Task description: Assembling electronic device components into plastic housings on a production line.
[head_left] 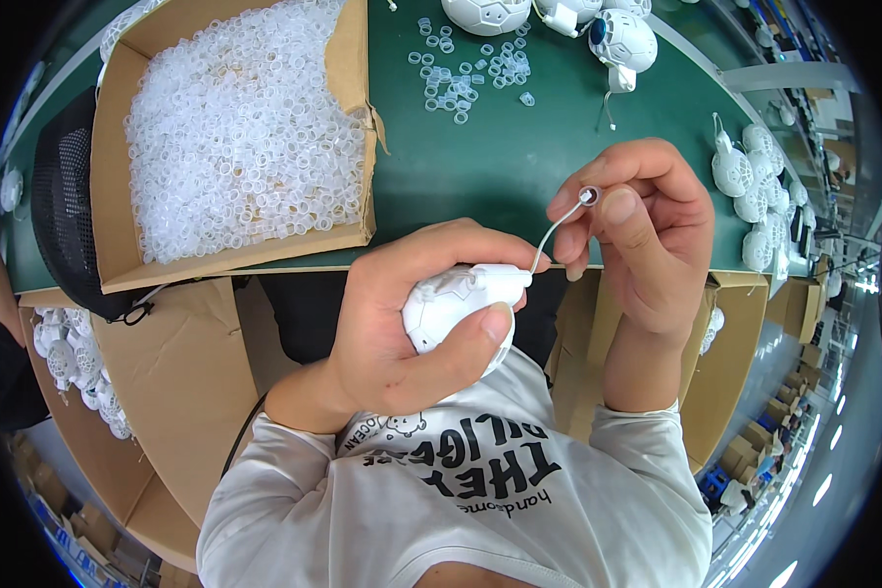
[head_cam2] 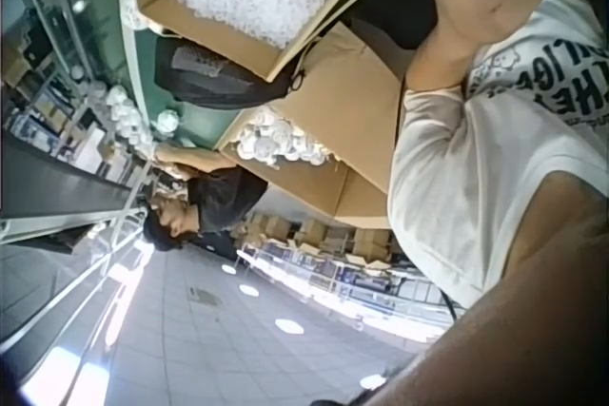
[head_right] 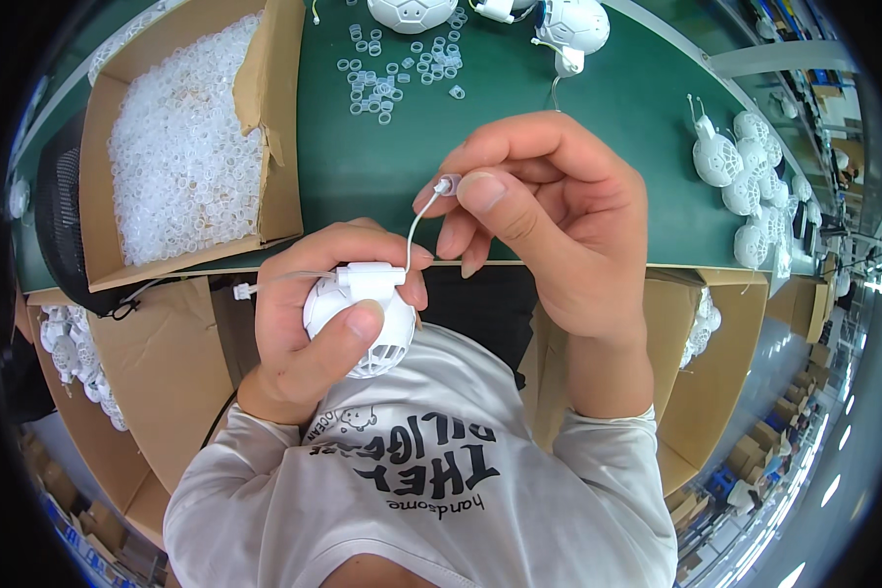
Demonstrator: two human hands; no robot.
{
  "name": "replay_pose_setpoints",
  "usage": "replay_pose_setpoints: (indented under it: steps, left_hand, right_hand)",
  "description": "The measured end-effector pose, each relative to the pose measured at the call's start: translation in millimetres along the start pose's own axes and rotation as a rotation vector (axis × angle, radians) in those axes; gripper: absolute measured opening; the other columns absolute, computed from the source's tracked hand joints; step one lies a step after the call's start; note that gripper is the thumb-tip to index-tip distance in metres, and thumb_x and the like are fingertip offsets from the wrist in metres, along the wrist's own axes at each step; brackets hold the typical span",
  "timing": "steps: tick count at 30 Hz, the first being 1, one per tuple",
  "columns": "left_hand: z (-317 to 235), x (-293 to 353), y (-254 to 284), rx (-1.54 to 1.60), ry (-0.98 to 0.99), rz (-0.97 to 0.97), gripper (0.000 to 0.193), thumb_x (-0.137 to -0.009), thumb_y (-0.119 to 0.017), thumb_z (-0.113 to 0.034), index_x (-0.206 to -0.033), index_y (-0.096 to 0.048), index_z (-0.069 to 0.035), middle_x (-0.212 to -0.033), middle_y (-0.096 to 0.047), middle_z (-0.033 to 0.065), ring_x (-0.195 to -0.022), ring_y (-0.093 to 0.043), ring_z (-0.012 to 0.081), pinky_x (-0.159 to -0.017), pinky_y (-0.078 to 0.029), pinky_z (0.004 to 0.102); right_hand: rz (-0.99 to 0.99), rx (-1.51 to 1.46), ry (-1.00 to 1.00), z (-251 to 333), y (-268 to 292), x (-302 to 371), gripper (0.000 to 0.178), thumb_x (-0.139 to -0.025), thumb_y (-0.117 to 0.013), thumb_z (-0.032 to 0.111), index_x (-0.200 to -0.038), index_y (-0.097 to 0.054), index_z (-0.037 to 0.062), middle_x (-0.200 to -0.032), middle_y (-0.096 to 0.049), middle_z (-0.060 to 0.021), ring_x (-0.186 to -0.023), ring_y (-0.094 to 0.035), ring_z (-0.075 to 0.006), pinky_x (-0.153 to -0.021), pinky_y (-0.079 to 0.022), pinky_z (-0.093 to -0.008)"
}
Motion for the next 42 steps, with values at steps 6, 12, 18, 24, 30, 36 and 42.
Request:
replay_pose_setpoints:
  steps: [6, 12, 18, 24, 30, 36, 42]
  left_hand:
    - [-1.2, -2.4, -7.8, -0.132, -0.042, 0.042, 0.031, -0.085, -0.062, -0.002, -0.114, -0.064, 0.006, -0.089, -0.062, 0.0086, -0.074, -0.054, 0.0090, -0.065, -0.041, 0.0226]
    - [2.9, -5.6, -15.5, -0.115, -0.044, 0.084, 0.032, -0.085, -0.063, -0.003, -0.115, -0.064, 0.006, -0.088, -0.063, 0.0078, -0.075, -0.055, 0.0091, -0.067, -0.043, 0.0224]
    - [18.1, -8.1, -19.8, 0.188, 0.059, -0.020, 0.034, -0.087, -0.069, -0.007, -0.116, -0.056, 0.003, -0.101, -0.063, 0.0083, -0.087, -0.061, 0.0113, -0.078, -0.049, 0.0252]
    - [25.4, -10.5, -11.8, 0.240, 0.187, -0.148, 0.046, -0.082, -0.077, -0.006, -0.118, -0.051, 0.002, -0.111, -0.059, 0.0106, -0.099, -0.060, 0.0173, -0.089, -0.048, 0.0284]
    - [13.8, -3.3, -8.5, -0.182, -0.127, -0.082, 0.052, -0.080, -0.077, -0.008, -0.125, -0.053, 0.005, -0.124, -0.055, 0.0179, -0.099, -0.059, 0.0211, -0.088, -0.048, 0.0293]
    - [9.1, 3.1, -4.5, -0.242, -0.264, -0.071, 0.050, -0.078, -0.079, -0.011, -0.118, -0.056, 0.007, -0.112, -0.060, 0.0181, -0.093, -0.062, 0.0229, -0.079, -0.050, 0.0295]
    - [-10.7, 5.0, -7.5, -0.411, -0.330, -0.011, 0.033, -0.081, -0.075, -0.010, -0.106, -0.062, 0.008, -0.099, -0.063, 0.0181, -0.085, -0.062, 0.0232, -0.072, -0.051, 0.0302]
  right_hand:
    - [0.013, 0.187, 0.012, 8.8, 5.5, 0.2, 0.015, -0.094, -0.063, 0.008, -0.103, -0.058, -0.0032, -0.088, -0.066, -0.0168, -0.062, -0.062, -0.0130, -0.049, -0.049, -0.0224]
    - [0.172, 0.153, -0.011, 15.7, 6.6, 0.7, 0.017, -0.089, -0.068, 0.005, -0.101, -0.060, -0.0040, -0.085, -0.063, -0.0151, -0.060, -0.058, -0.0110, -0.052, -0.048, -0.0212]
    - [0.143, 0.466, 0.254, 44.4, 13.0, -4.8, 0.016, -0.083, -0.075, 0.008, -0.088, -0.065, -0.0019, -0.082, -0.058, -0.0114, -0.057, -0.050, -0.0109, -0.049, -0.039, -0.0205]
    - [0.073, 0.504, 0.438, 62.7, 0.9, 4.7, 0.024, -0.080, -0.082, 0.017, -0.082, -0.066, -0.0007, -0.080, -0.055, -0.0088, -0.056, -0.047, -0.0106, -0.048, -0.034, -0.0208]
    - [0.086, 0.465, 0.475, 59.3, -11.2, 8.0, 0.034, -0.078, -0.086, 0.026, -0.082, -0.065, -0.0016, -0.077, -0.053, -0.0068, -0.056, -0.047, -0.0103, -0.048, -0.035, -0.0209]
    - [0.093, 0.486, 0.468, 53.2, -19.5, 9.6, 0.035, -0.076, -0.087, 0.026, -0.081, -0.065, -0.0014, -0.076, -0.052, -0.0068, -0.056, -0.048, -0.0103, -0.047, -0.036, -0.0205]
    - [0.095, 0.493, 0.440, 49.9, -27.5, 16.6, 0.036, -0.074, -0.088, 0.026, -0.079, -0.065, -0.0005, -0.076, -0.054, -0.0080, -0.056, -0.049, -0.0107, -0.048, -0.037, -0.0204]
Point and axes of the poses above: each hand's wrist, its own x-axis away from the middle knuckle, its own y-axis out of the back of the hand, z = x × y, the point moved 9 cm from there along -x, towards the middle knuckle
